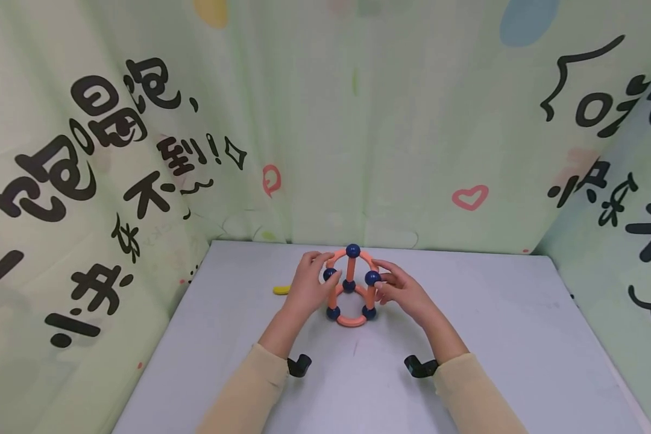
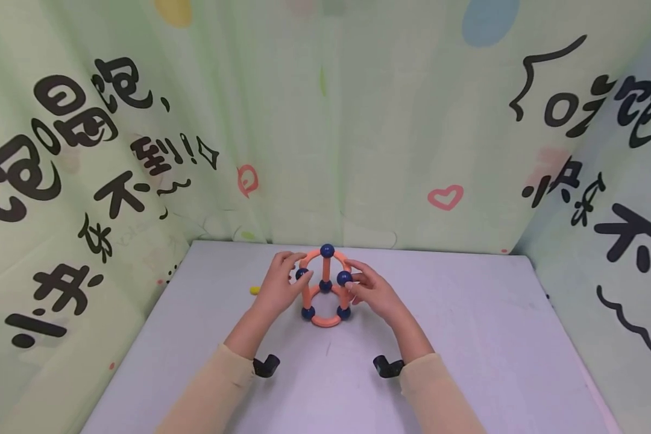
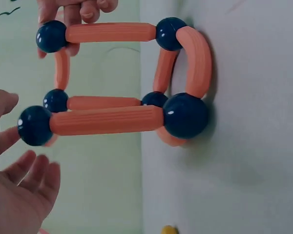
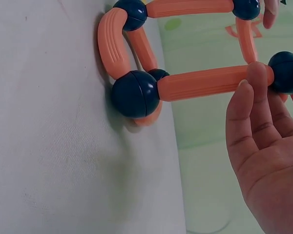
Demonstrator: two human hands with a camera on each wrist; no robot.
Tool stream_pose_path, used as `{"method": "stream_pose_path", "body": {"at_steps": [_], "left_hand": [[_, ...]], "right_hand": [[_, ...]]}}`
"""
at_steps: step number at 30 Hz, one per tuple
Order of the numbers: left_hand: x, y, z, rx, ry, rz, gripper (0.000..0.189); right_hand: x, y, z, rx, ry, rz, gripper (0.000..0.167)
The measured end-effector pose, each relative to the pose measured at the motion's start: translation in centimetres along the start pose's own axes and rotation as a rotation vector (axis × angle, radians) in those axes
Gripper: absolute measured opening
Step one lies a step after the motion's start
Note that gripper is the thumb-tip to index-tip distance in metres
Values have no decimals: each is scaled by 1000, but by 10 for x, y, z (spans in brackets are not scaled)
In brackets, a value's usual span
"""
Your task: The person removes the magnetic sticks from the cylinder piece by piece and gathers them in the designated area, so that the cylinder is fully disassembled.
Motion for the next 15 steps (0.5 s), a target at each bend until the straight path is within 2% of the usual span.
{"method": "stream_pose_path", "body": {"at_steps": [2,6,15], "left_hand": [[4,1,-8,-59,-74,-36,53],[9,3,-19,-77,-164,-78,54],[10,1,-25,-46,-171,-124,51]], "right_hand": [[1,0,0,4,-6,-3,54],[2,-1,-1,3,-19,5,51],[4,-3,1,-2,-11,15,48]]}}
Point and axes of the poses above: each hand's wrist, its own y-axis towards the middle knuckle, its own x-axis out of the palm, z = x × y, the point moved 4 cm from there along y, towards the middle knuckle, and after that the axes turned 4 degrees about -x, right-handed, at the moved point
